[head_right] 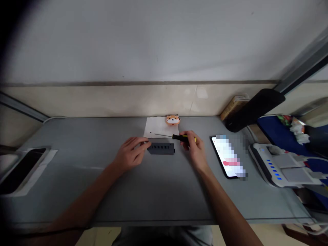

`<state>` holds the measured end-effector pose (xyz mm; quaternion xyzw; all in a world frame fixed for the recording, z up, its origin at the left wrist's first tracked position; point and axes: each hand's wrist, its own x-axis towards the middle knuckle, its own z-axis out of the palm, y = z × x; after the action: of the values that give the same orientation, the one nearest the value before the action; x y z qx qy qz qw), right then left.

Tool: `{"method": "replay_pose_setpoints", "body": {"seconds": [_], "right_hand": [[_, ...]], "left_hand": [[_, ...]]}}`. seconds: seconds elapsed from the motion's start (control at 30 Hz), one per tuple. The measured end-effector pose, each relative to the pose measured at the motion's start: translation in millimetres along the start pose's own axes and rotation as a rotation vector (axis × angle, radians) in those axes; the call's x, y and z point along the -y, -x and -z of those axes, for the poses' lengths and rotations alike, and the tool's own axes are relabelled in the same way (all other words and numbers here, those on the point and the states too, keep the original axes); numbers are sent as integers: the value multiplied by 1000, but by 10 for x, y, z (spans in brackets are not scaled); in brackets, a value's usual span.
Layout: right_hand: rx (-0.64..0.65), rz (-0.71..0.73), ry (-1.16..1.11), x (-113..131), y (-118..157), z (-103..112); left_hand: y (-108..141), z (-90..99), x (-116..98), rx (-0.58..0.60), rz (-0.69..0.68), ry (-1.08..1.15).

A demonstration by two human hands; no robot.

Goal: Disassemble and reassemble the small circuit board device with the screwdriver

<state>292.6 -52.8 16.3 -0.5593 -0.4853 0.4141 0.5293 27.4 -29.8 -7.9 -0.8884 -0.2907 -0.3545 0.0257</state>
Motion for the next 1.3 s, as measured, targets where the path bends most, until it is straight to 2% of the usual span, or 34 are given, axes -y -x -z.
{"method": "replay_pose_setpoints", "body": {"seconds": [0.2, 0.3, 0.4, 0.53, 0.63, 0.8, 0.93, 1.1, 1.3], "right_hand": [[191, 43, 110, -108, -43, -138], [229, 51, 105, -155, -63, -185], [236, 69, 132, -162, -75, -200], [200, 87, 144, -118, -70, -175], [117, 13, 78, -92, -62, -133], [-131, -150, -282, -88, -98, -57], [-251, -184, -469, -74, -152, 33], [-256, -220, -506, -73, -173, 112], [-205, -204, -458, -90, -158, 82]], "left_hand": [[-67, 47, -64, -101, -75, -150], [-71, 50, -119, -116, -35, -158], [-79, 24, -190, -94, -66, -106], [-99, -42, -264, -36, -99, -52], [-110, -66, -274, -24, -116, -48], [-121, -43, -254, -65, -25, -56], [-110, -40, -261, -97, 37, -118], [-110, -84, -345, -97, 56, -183], [-144, -135, -389, -108, 44, -200]]}}
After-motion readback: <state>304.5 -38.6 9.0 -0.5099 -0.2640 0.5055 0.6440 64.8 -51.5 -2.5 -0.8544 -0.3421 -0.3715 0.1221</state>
